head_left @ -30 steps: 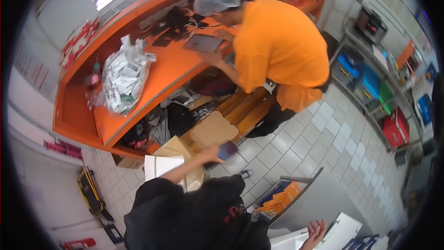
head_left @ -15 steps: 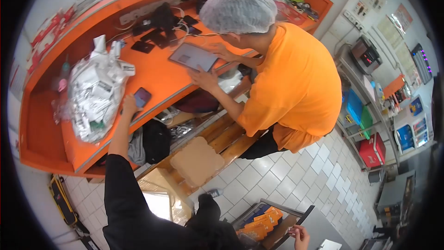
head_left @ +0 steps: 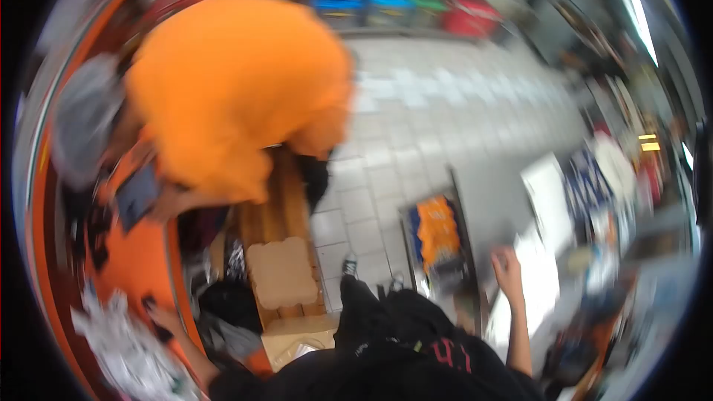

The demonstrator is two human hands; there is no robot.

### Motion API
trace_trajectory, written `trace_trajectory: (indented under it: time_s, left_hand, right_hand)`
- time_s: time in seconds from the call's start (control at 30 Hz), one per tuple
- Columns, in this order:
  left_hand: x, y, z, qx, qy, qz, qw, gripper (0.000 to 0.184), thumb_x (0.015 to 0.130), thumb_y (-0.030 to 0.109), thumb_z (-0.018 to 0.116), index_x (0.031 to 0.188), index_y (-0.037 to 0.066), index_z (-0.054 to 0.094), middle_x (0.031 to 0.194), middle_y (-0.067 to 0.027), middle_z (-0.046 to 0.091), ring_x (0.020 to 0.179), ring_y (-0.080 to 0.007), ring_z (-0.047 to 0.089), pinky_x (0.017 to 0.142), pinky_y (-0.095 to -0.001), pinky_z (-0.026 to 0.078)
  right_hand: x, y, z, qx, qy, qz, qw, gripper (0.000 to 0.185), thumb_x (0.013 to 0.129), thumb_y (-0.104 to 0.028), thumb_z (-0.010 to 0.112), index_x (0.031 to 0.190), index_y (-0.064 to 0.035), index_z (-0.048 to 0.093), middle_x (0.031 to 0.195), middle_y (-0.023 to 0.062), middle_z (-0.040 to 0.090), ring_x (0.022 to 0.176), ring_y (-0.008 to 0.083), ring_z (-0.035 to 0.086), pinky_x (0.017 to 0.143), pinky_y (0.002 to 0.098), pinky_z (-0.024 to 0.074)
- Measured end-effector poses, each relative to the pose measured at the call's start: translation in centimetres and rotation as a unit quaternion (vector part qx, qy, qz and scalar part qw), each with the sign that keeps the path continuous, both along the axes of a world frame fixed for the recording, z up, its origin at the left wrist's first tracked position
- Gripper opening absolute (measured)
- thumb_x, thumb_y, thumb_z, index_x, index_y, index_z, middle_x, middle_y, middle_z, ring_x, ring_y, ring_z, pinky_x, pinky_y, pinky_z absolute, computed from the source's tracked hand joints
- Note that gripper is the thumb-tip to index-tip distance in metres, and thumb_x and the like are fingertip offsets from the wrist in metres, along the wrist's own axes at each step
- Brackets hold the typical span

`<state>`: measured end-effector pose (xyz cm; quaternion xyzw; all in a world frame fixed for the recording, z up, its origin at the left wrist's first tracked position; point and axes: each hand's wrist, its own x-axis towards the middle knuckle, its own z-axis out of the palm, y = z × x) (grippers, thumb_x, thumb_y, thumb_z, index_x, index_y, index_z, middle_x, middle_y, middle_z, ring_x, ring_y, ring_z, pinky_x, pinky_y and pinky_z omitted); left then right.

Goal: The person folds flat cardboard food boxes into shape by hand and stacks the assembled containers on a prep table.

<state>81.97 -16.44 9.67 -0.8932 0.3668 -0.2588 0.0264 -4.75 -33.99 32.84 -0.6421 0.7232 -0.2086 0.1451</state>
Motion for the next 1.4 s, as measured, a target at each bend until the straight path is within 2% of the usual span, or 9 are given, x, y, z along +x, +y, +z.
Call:
trace_trajectory:
  time_s: [0.1, 0.17, 0.33, 0.47, 0.63, 0.7, 1.0, 1.17, 1.4]
  left_hand:
    - [-19.3, -8.7, 2.7, -0.08, 0.043, -0.072, 0.993, 0.053, 0.075, -0.003, 0.051, 0.126, -0.007, 0.035, 0.122, -0.0272, 0.041, 0.113, -0.04, 0.042, 0.098, -0.0449, 0.033]
    - [-30.8, -11.8, 1.7, -0.091, 0.356, -0.299, 0.88, 0.028, 0.073, 0.001, 0.048, 0.099, -0.006, 0.046, 0.101, -0.022, 0.048, 0.096, -0.0341, 0.049, 0.088, -0.0393, 0.039]
    - [-54.8, -19.9, 3.1, 0.383, 0.659, -0.518, 0.387, 0.027, 0.083, 0.012, 0.054, 0.109, 0.002, 0.055, 0.094, -0.0145, 0.062, 0.086, -0.0263, 0.061, 0.073, -0.0346, 0.048]
    - [-67.9, -26.9, 8.5, 0.404, 0.516, -0.676, 0.337, 0.024, 0.087, 0.016, 0.051, 0.107, 0.003, 0.056, 0.096, -0.0127, 0.062, 0.088, -0.0265, 0.062, 0.076, -0.0372, 0.048]
    - [-79.7, -32.4, 15.1, 0.541, 0.781, -0.294, 0.109, 0.048, 0.092, 0.041, 0.042, 0.12, 0.003, 0.049, 0.108, -0.0124, 0.06, 0.099, -0.0226, 0.059, 0.085, -0.035, 0.047]
    - [-83.2, -31.4, 18.4, 0.494, 0.847, -0.178, 0.078, 0.064, 0.09, 0.055, 0.034, 0.13, 0.006, 0.038, 0.121, -0.0098, 0.052, 0.108, -0.0216, 0.053, 0.087, -0.0326, 0.047]
    - [-88.8, -31.9, 17.0, 0.545, 0.825, -0.125, 0.082, 0.074, 0.084, 0.064, 0.038, 0.132, 0.008, 0.034, 0.121, -0.0083, 0.051, 0.107, -0.0185, 0.053, 0.081, -0.0319, 0.05]
    - [-89.8, -32.9, 16.4, 0.678, 0.623, -0.32, 0.222, 0.073, 0.081, 0.042, 0.062, 0.133, 0.002, 0.029, 0.12, -0.0152, 0.05, 0.107, -0.0205, 0.053, 0.083, -0.0313, 0.048]
    - [-90.1, -31.2, 17.6, 0.654, 0.684, -0.263, 0.187, 0.081, 0.072, 0.022, 0.076, 0.131, 0.0, 0.027, 0.119, -0.0166, 0.048, 0.107, -0.0237, 0.052, 0.085, -0.0331, 0.047]
  right_hand:
    - [-1.7, 4.9, -2.7, 0.033, 0.168, -0.25, 0.953, 0.064, 0.08, -0.038, 0.062, 0.127, -0.0023, 0.039, 0.128, 0.03, 0.034, 0.119, 0.0448, 0.034, 0.095, 0.0524, 0.0317]
    - [-2.2, 8.1, -6.3, 0.183, 0.118, -0.348, 0.912, 0.083, 0.077, -0.05, 0.06, 0.136, -0.0025, 0.025, 0.134, 0.0351, 0.02, 0.124, 0.0526, 0.021, 0.095, 0.0621, 0.0257]
    - [-1.7, 9.7, -7.0, 0.093, 0.068, -0.354, 0.928, 0.069, 0.077, -0.04, 0.065, 0.13, -0.0036, 0.04, 0.131, 0.0299, 0.033, 0.12, 0.0465, 0.035, 0.094, 0.0517, 0.0353]
    - [-4.2, 10.1, -4.3, -0.005, -0.124, -0.347, 0.93, 0.025, 0.083, -0.014, 0.055, 0.106, -0.0058, 0.062, 0.108, 0.0181, 0.059, 0.105, 0.0339, 0.053, 0.091, 0.037, 0.0409]
    - [-3.6, 10.4, 1.4, -0.045, -0.188, -0.392, 0.899, 0.038, 0.082, 0.005, 0.047, 0.115, -0.0093, 0.057, 0.11, 0.0168, 0.058, 0.104, 0.0326, 0.055, 0.09, 0.0346, 0.0433]
    - [-2.8, 10.3, 2.5, -0.08, -0.014, -0.262, 0.962, 0.046, 0.079, 0.01, 0.045, 0.118, -0.0109, 0.055, 0.115, 0.0118, 0.057, 0.11, 0.03, 0.052, 0.094, 0.0368, 0.0423]
    - [-3.9, 10.6, -1.7, -0.059, -0.111, -0.258, 0.958, 0.056, 0.069, 0.011, 0.046, 0.117, -0.0167, 0.056, 0.111, 0.0062, 0.06, 0.106, 0.0271, 0.056, 0.081, 0.0349, 0.0513]
    - [-3.5, 10.2, -3.8, -0.046, -0.078, -0.204, 0.975, 0.054, 0.069, 0.009, 0.048, 0.116, -0.0159, 0.055, 0.114, 0.0058, 0.059, 0.104, 0.0276, 0.057, 0.077, 0.0343, 0.0517]
    - [-2.5, 6.3, 0.1, 0.102, 0.02, -0.196, 0.975, 0.056, 0.071, -0.009, 0.058, 0.126, -0.0119, 0.043, 0.133, 0.0089, 0.041, 0.123, 0.0337, 0.038, 0.1, 0.05, 0.0315]
